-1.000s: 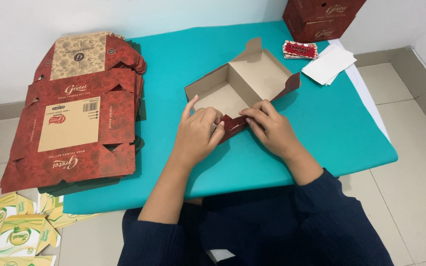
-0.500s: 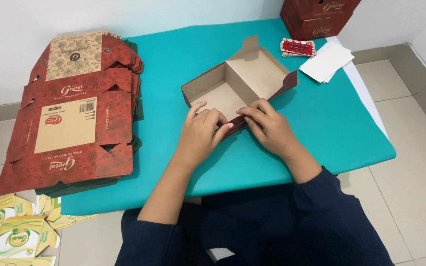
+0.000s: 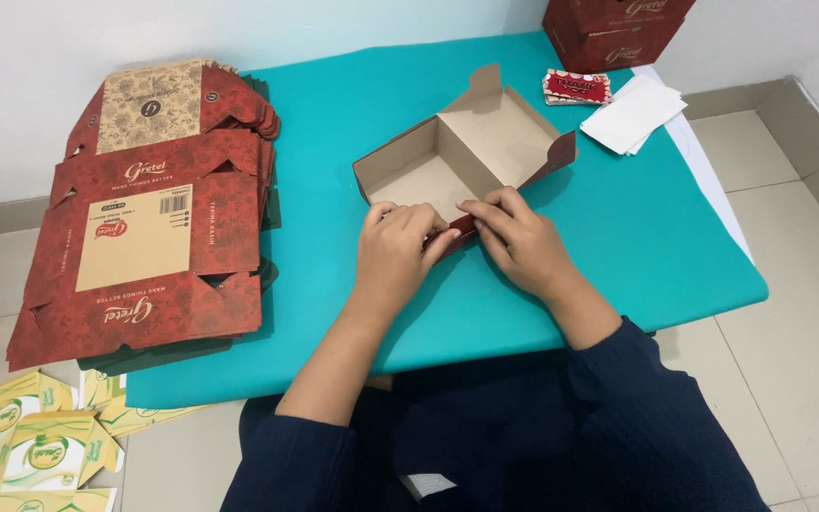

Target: Assembling a cardboard box by folding along pre-scored lines and tucking in flaps, then placing items inside.

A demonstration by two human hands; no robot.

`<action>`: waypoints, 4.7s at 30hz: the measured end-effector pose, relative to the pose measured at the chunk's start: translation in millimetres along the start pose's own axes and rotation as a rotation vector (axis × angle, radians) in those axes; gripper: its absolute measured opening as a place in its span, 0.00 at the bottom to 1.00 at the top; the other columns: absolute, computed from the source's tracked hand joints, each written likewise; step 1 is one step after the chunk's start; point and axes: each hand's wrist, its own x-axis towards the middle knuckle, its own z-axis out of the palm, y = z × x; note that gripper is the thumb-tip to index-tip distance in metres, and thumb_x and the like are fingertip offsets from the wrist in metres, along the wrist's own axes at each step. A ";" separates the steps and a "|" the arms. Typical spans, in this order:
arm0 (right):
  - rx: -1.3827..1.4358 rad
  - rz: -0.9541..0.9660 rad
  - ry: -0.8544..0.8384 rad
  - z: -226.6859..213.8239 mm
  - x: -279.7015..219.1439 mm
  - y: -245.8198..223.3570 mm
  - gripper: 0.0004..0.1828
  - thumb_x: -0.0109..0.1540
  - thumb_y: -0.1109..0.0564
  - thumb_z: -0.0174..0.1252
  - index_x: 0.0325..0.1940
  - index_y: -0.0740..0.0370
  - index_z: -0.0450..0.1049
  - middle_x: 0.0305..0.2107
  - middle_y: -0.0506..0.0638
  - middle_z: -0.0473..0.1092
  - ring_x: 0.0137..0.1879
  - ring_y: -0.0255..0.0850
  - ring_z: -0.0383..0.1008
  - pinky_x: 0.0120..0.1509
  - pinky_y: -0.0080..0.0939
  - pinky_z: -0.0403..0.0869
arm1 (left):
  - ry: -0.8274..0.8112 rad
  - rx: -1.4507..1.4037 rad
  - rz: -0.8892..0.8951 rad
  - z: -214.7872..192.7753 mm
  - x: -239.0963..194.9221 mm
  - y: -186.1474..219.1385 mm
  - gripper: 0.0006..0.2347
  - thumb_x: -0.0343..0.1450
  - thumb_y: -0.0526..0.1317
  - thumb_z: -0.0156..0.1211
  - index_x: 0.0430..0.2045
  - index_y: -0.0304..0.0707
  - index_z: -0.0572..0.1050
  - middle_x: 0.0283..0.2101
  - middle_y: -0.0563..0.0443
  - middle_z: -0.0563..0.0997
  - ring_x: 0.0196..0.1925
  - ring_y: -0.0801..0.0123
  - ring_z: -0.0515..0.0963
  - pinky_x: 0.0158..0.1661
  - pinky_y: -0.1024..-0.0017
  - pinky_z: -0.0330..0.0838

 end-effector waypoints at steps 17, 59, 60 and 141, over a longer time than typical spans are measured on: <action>0.192 -0.046 -0.050 1.7 3.4 57.8 0.10 0.62 0.66 0.42 0.29 0.56 0.64 0.35 0.50 0.66 0.39 0.51 0.70 0.43 0.46 0.70 | 0.171 -0.778 -0.727 -12.9 -6.0 -69.1 0.20 0.76 0.46 0.47 0.52 0.24 0.62 0.52 0.28 0.68 0.56 0.45 0.67 0.58 0.52 0.57; -0.085 0.301 -0.773 -5.3 87.2 -81.2 0.17 0.60 0.51 0.48 0.38 0.66 0.77 0.26 0.64 0.75 0.37 0.62 0.76 0.41 0.55 0.73 | -0.120 -0.684 -0.865 6.1 -15.1 -64.9 0.17 0.69 0.46 0.53 0.50 0.41 0.69 0.54 0.40 0.71 0.67 0.46 0.56 0.68 0.53 0.37; -0.066 0.299 -0.843 -17.0 91.6 -87.0 0.17 0.60 0.51 0.48 0.40 0.65 0.77 0.29 0.64 0.76 0.42 0.65 0.74 0.48 0.61 0.71 | -0.118 -0.683 -0.858 8.6 -16.0 -66.0 0.17 0.69 0.46 0.52 0.50 0.40 0.69 0.54 0.40 0.71 0.67 0.45 0.57 0.69 0.53 0.36; 0.672 0.392 0.086 -37.7 30.0 17.7 0.21 0.63 0.54 0.57 0.58 0.64 0.69 0.45 0.56 0.70 0.51 0.41 0.68 0.58 0.48 0.68 | -0.010 -0.690 -0.387 -13.9 -12.4 -43.2 0.31 0.69 0.57 0.55 0.65 0.46 0.56 0.62 0.42 0.65 0.65 0.49 0.63 0.66 0.48 0.36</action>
